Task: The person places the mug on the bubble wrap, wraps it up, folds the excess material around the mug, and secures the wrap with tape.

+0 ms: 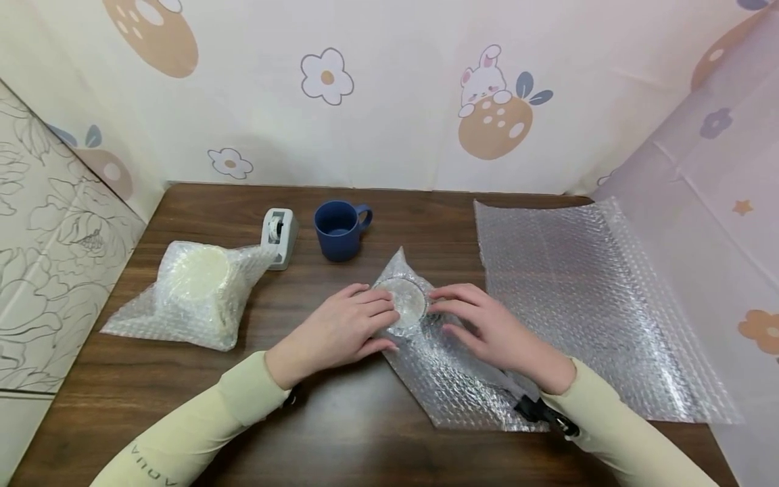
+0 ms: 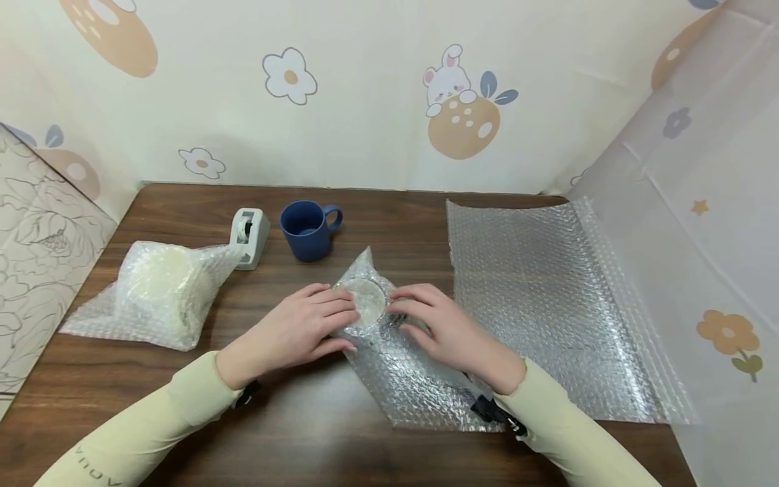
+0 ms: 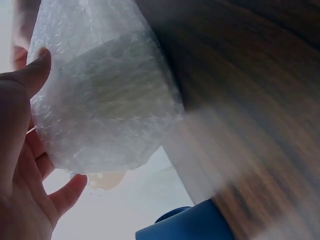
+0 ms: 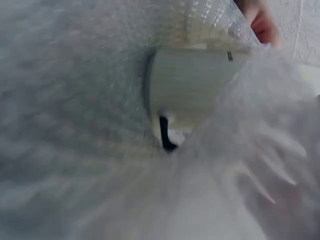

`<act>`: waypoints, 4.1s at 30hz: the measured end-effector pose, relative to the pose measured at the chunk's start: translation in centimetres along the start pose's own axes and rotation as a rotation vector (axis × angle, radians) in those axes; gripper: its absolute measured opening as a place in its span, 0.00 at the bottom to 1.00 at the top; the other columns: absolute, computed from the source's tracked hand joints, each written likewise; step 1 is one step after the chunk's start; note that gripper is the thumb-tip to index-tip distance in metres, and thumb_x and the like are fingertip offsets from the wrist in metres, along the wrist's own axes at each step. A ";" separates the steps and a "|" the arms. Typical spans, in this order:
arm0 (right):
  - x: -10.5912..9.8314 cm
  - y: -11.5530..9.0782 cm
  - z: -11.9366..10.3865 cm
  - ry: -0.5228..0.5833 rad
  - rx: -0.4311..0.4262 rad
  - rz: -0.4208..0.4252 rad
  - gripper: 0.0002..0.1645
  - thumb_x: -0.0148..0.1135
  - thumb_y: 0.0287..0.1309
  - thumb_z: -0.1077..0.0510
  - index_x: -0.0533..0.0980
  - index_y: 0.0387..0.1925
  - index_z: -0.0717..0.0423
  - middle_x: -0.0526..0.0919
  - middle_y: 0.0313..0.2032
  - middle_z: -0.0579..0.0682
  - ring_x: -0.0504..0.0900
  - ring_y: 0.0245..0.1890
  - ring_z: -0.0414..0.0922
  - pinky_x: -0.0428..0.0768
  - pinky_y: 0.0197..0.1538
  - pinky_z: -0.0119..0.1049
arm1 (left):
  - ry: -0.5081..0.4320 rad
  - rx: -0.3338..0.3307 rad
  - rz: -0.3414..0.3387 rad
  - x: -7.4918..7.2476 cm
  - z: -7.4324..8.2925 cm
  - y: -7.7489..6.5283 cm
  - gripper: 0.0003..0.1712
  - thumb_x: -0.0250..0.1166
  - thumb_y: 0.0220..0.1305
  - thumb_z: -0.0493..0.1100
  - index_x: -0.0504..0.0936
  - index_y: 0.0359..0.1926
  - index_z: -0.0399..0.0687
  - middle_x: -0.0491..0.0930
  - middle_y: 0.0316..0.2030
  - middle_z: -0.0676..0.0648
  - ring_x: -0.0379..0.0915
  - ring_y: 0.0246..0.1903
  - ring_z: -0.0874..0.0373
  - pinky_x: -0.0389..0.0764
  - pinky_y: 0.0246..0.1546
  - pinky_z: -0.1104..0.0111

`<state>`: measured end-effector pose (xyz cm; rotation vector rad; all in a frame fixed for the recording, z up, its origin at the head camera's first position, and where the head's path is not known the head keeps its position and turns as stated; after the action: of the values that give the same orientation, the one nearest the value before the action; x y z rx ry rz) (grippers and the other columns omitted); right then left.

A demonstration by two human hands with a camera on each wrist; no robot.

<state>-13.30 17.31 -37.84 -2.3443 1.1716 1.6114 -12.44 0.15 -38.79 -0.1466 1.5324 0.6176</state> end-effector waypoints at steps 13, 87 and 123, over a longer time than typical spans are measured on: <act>-1.9 -8.9 1.7 -0.305 -0.015 -0.196 0.57 0.79 0.33 0.68 0.67 0.71 0.53 0.73 0.65 0.55 0.77 0.56 0.52 0.79 0.51 0.49 | -0.026 0.015 -0.024 0.0 -0.4 -0.1 0.25 0.58 0.70 0.63 0.82 0.55 0.52 0.80 0.54 0.52 0.68 0.62 0.56 0.69 0.61 0.53; 0.8 5.8 2.1 -0.089 0.306 0.219 0.26 0.82 0.43 0.49 0.75 0.36 0.57 0.71 0.33 0.47 0.67 0.37 0.48 0.69 0.39 0.39 | -0.316 -0.240 0.173 -0.7 -0.8 0.2 0.25 0.70 0.63 0.55 0.84 0.51 0.41 0.80 0.56 0.44 0.64 0.68 0.52 0.67 0.65 0.59; 2.2 5.8 2.8 0.111 0.356 0.190 0.18 0.74 0.56 0.52 0.73 0.40 0.53 0.69 0.51 0.55 0.65 0.50 0.54 0.66 0.50 0.49 | -0.365 -0.061 0.274 -1.7 -2.1 -1.0 0.09 0.64 0.70 0.38 0.86 0.47 0.43 0.71 0.54 0.42 0.75 0.46 0.55 0.79 0.45 0.68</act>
<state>-18.66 13.20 -38.86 -2.1697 1.5951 1.2021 -13.74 -2.16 -37.54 0.1280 1.1882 0.8585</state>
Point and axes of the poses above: each hand's wrist, its own y-axis towards the middle knuckle, its own x-axis out of the palm, z = x × y, the point moved 8 cm from there along y, towards the middle knuckle
